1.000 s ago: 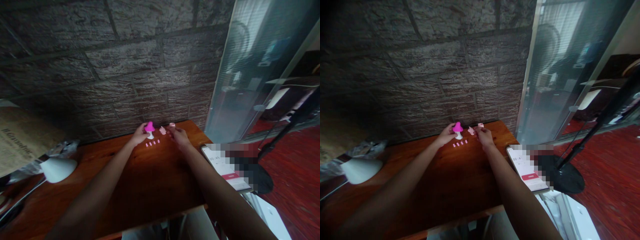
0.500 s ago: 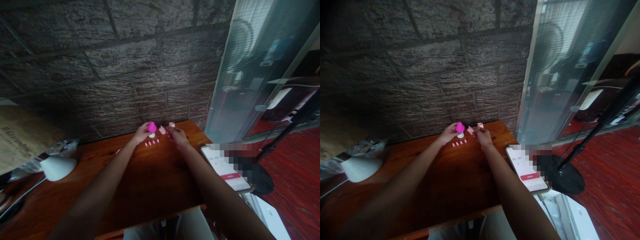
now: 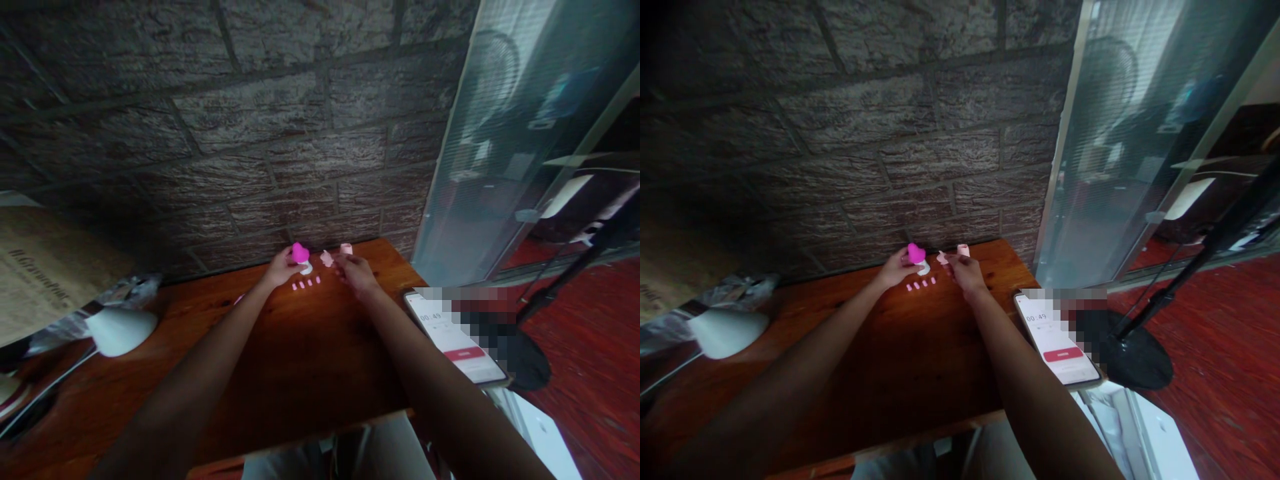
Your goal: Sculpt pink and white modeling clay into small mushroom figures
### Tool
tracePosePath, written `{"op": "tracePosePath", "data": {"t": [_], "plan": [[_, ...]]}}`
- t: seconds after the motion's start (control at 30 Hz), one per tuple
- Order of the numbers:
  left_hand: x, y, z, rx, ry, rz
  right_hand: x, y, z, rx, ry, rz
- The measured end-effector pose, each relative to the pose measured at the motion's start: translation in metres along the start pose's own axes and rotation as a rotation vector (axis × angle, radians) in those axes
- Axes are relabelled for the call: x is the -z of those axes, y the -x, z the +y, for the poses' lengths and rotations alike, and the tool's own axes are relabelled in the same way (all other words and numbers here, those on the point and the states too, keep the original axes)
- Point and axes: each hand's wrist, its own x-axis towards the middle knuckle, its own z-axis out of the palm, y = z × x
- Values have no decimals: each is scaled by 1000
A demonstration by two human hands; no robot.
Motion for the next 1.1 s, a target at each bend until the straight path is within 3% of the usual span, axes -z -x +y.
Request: {"op": "tracePosePath", "data": {"t": [0.23,0.4,0.6,0.83,1.1], "plan": [[-3,29,36,-20,133,23,-5,7,-3,52,29,-46],[-8,73,58,-74,214,42,-17,25,-5,144,88,-277],[-4,100,48,-137,244,204,-29,38,7,171,210,-486],[-6,109,38,-105,292,257,-32,39,17,217,257,-488],[-9,111,38,-124,319,54,-29,34,16,161,221,-422]]}}
